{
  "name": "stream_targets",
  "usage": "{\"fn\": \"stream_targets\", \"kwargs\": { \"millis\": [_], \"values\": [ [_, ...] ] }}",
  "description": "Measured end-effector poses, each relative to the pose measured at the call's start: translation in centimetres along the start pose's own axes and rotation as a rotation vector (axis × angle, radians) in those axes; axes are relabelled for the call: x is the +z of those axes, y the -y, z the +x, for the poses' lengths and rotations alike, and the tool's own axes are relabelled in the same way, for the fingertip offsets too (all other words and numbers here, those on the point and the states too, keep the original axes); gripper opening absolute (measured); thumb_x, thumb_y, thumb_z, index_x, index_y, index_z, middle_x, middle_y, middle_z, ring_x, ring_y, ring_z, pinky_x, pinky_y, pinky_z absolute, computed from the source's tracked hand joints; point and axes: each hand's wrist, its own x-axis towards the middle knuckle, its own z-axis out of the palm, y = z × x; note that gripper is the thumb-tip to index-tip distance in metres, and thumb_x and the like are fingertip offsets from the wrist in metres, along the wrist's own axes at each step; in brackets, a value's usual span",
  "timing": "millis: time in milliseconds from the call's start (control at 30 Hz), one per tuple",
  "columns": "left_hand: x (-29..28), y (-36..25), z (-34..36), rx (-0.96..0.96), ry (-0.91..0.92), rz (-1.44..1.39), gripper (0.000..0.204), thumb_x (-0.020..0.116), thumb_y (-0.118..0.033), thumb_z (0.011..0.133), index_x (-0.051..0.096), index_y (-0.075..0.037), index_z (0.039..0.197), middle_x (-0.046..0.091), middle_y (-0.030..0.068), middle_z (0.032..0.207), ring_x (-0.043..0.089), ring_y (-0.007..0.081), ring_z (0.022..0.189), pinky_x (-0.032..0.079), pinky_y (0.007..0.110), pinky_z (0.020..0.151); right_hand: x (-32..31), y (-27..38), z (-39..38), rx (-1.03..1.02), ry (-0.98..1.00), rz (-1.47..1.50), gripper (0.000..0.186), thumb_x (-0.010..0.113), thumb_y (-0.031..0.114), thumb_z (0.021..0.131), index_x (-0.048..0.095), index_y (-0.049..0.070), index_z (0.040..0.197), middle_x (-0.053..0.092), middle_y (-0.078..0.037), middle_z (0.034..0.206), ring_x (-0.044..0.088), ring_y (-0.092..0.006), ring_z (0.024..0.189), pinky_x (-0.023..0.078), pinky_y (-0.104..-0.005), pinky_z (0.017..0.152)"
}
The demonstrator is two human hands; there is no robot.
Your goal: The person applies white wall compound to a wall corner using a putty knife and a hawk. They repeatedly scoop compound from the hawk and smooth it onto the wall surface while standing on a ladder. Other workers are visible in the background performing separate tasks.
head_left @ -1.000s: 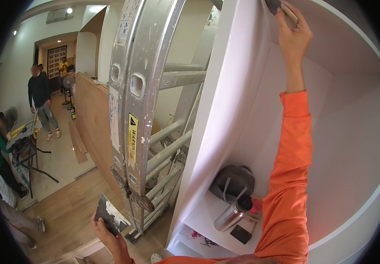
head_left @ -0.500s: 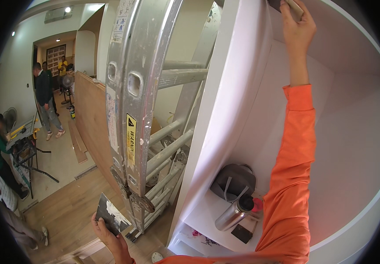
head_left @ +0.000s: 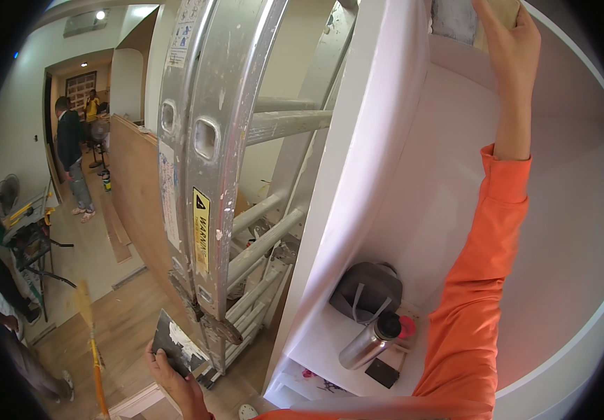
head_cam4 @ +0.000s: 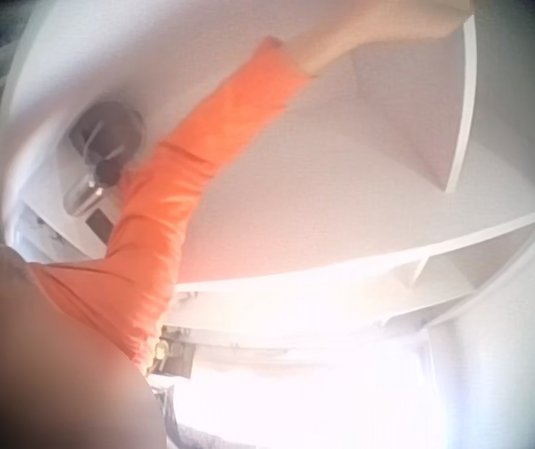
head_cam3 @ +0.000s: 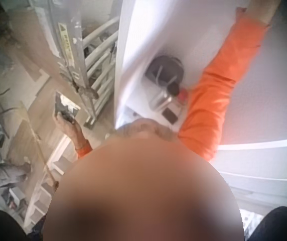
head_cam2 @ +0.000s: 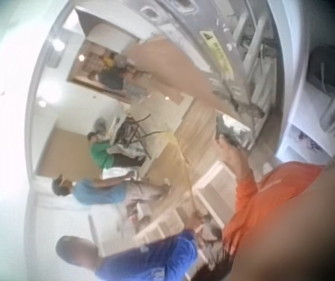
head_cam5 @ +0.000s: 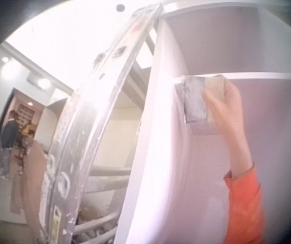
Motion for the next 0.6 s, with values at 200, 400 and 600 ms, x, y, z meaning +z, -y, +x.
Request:
{"fn": "stream_targets", "kwargs": {
  "millis": [200,400,600],
  "values": [
    [0.3,0.3,0.2,-0.05,-0.05,0.033,0.026,0.045,-0.014,0.1,0.05,-0.006,0.125,0.061,0.0064,0.109,0.061,0.0137,0.096,0.05,0.027,0.082,0.9,0.1,0.4,-0.079,0.029,0.044,0.026,0.065,0.009,0.086,0.064,-0.005,0.108,0.068,-0.01,0.098,0.064,-0.0184,0.091,0.051,-0.0344,0.083],
    [0.4,0.4,0.4,-0.013,-0.049,0.009,0.026,0.045,-0.014,0.1,0.05,-0.006,0.124,0.061,0.006,0.108,0.061,0.0131,0.094,0.05,0.026,0.08,0.7,-1.1,1.9,-0.023,0.086,0.023,0.024,0.065,0.007,0.085,0.064,-0.004,0.106,0.068,-0.011,0.096,0.064,-0.0195,0.09,0.052,-0.0344,0.082],
    [0.0,0.4,0.4,-0.029,-0.035,-0.006,0.025,0.045,-0.014,0.1,0.05,-0.006,0.123,0.061,0.0057,0.106,0.06,0.0131,0.094,0.05,0.027,0.082,1.0,-2.1,2.2,0.052,0.086,-0.012,0.022,0.065,0.009,0.087,0.065,-0.001,0.107,0.069,-0.011,0.097,0.065,-0.0195,0.09,0.053,-0.0351,0.082]
  ]
}}
